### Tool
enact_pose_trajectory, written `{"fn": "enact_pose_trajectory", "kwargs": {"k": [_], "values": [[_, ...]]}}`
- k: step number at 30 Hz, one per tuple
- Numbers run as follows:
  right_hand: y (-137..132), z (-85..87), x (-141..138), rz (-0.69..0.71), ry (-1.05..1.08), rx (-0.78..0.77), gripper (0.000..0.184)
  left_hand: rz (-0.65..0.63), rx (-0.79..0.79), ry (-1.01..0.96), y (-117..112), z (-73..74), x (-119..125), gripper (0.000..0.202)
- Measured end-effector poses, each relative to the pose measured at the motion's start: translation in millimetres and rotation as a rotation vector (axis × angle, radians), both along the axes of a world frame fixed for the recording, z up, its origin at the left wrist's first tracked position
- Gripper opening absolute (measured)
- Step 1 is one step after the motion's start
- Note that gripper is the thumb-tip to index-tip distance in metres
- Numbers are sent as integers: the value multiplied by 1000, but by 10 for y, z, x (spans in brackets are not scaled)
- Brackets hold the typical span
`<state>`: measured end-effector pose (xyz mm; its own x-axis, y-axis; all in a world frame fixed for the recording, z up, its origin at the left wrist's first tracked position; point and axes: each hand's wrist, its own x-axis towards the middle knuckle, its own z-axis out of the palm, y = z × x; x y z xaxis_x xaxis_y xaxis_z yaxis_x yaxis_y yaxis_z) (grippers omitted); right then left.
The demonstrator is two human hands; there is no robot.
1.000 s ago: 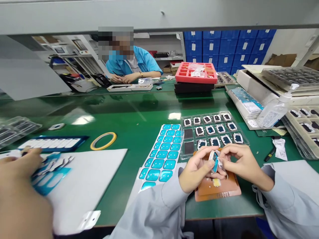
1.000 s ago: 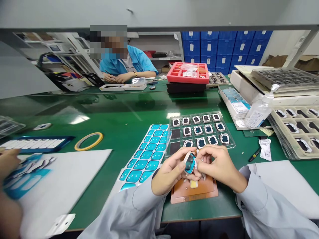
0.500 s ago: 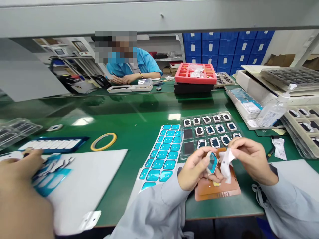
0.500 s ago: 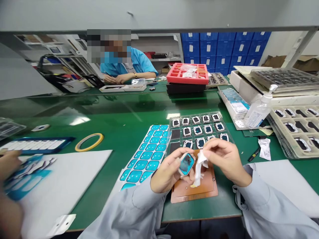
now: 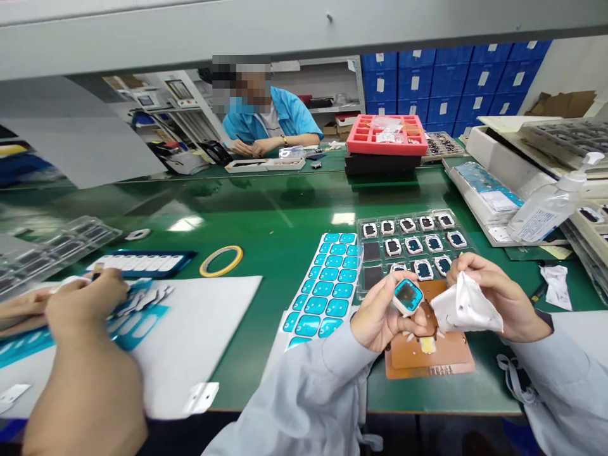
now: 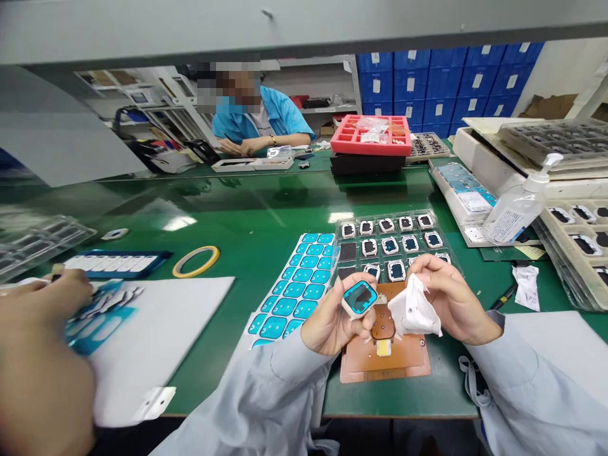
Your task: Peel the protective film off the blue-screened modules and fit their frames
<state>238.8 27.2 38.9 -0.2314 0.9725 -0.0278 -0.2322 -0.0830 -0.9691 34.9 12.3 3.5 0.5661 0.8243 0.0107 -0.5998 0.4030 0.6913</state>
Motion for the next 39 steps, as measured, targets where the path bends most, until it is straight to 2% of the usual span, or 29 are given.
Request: {"fn": "enact_pose_trajectory", "kwargs": {"k": [10, 16, 18, 21, 22, 26, 31, 33, 36, 39], "values": [[-45, -29, -79, 225, 133, 14, 19, -38, 90, -27, -4, -9, 7, 41], [2, -59, -16, 199, 70, 108, 18, -15, 121, 50, 13, 33, -51, 43], [68, -43, 82, 107, 37, 137, 16, 93, 145, 195, 107, 46, -115, 44], [195, 8, 282, -70, 12, 155, 12, 435, 227, 562, 357, -16, -247, 44], [234, 22, 346, -105, 13, 151, 11, 514, 251, 649, 455, -63, -292, 44], [329, 25, 492, -100, 16, 99, 8, 683, 354, 883, 782, -292, -431, 41], [354, -41, 517, 60, -146, 39, 8, 754, 593, 1158, 937, -411, -493, 48], [370, -61, 546, 5, -177, 64, 8, 754, 680, 1257, 952, -418, -501, 50], [401, -75, 611, -164, -120, 119, 7, 742, 784, 1396, 962, -448, -500, 58], [413, -70, 649, -238, -80, 135, 6, 706, 858, 1521, 976, -518, -472, 65]]}}
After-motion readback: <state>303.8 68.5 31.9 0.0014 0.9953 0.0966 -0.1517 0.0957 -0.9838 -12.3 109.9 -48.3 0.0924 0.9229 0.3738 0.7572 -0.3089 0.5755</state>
